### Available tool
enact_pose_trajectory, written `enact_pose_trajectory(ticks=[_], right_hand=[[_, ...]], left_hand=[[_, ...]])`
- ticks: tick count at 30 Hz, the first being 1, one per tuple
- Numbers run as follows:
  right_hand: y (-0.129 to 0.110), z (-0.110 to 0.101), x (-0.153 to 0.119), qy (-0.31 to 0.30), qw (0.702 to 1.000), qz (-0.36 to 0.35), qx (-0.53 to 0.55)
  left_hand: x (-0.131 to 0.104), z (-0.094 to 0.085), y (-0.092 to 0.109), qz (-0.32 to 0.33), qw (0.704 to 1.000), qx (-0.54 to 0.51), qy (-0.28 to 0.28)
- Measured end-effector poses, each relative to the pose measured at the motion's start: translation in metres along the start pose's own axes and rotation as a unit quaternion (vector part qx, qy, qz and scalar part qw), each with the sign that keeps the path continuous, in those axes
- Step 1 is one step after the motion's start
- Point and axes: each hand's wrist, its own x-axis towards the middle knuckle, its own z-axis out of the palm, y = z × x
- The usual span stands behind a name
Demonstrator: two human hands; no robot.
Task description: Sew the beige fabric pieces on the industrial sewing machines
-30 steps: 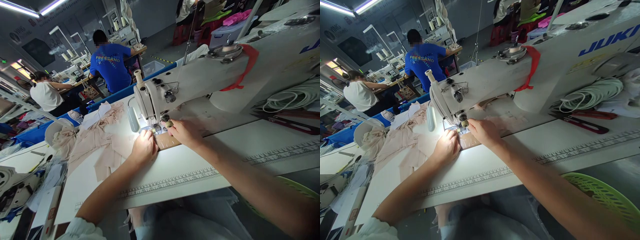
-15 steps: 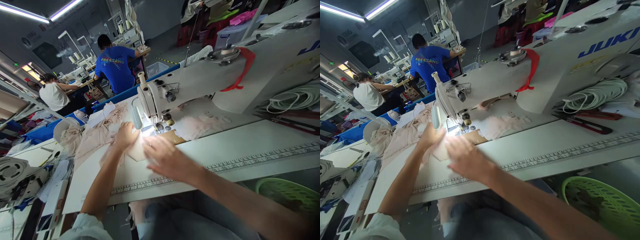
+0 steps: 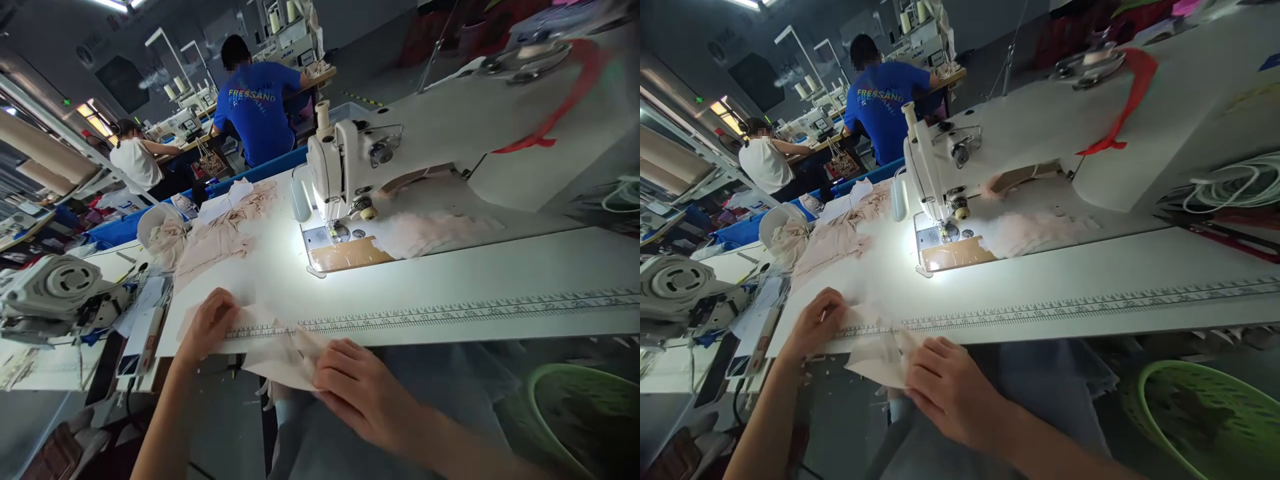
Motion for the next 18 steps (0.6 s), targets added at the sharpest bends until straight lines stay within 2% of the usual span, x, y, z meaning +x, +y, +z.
enact_pose_trajectory(ticks=[2, 5, 6, 8, 10, 13, 14, 16, 18], right_hand=[[-0.012, 0.005, -0.006, -0.062, 0.983, 0.06, 0.162], [-0.019, 0.015, -0.018, -0.163, 0.918, 0.187, 0.308], [-0.017, 0.02, -0.023, -0.172, 0.897, 0.235, 0.332], [-0.005, 0.029, -0.038, -0.146, 0.861, 0.325, 0.363], [0.016, 0.037, -0.056, -0.074, 0.837, 0.398, 0.367], [0.056, 0.044, -0.084, 0.066, 0.825, 0.479, 0.292], [0.069, 0.046, -0.093, 0.094, 0.827, 0.494, 0.253], [0.093, 0.048, -0.107, 0.107, 0.841, 0.508, 0.154], [0.112, 0.052, -0.117, 0.09, 0.848, 0.514, 0.09]], left_hand=[[-0.042, -0.008, -0.012, -0.031, 0.997, -0.077, 0.009], [-0.098, -0.008, -0.033, -0.124, 0.976, -0.175, -0.041], [-0.111, -0.005, -0.04, -0.156, 0.966, -0.197, -0.064], [-0.125, 0.01, -0.054, -0.201, 0.951, -0.216, -0.098], [-0.123, 0.032, -0.066, -0.215, 0.946, -0.215, -0.111], [-0.1, 0.07, -0.081, -0.199, 0.946, -0.217, -0.137], [-0.091, 0.082, -0.085, -0.188, 0.947, -0.214, -0.151], [-0.075, 0.105, -0.093, -0.165, 0.952, -0.196, -0.169], [-0.065, 0.122, -0.102, -0.146, 0.957, -0.174, -0.179]])
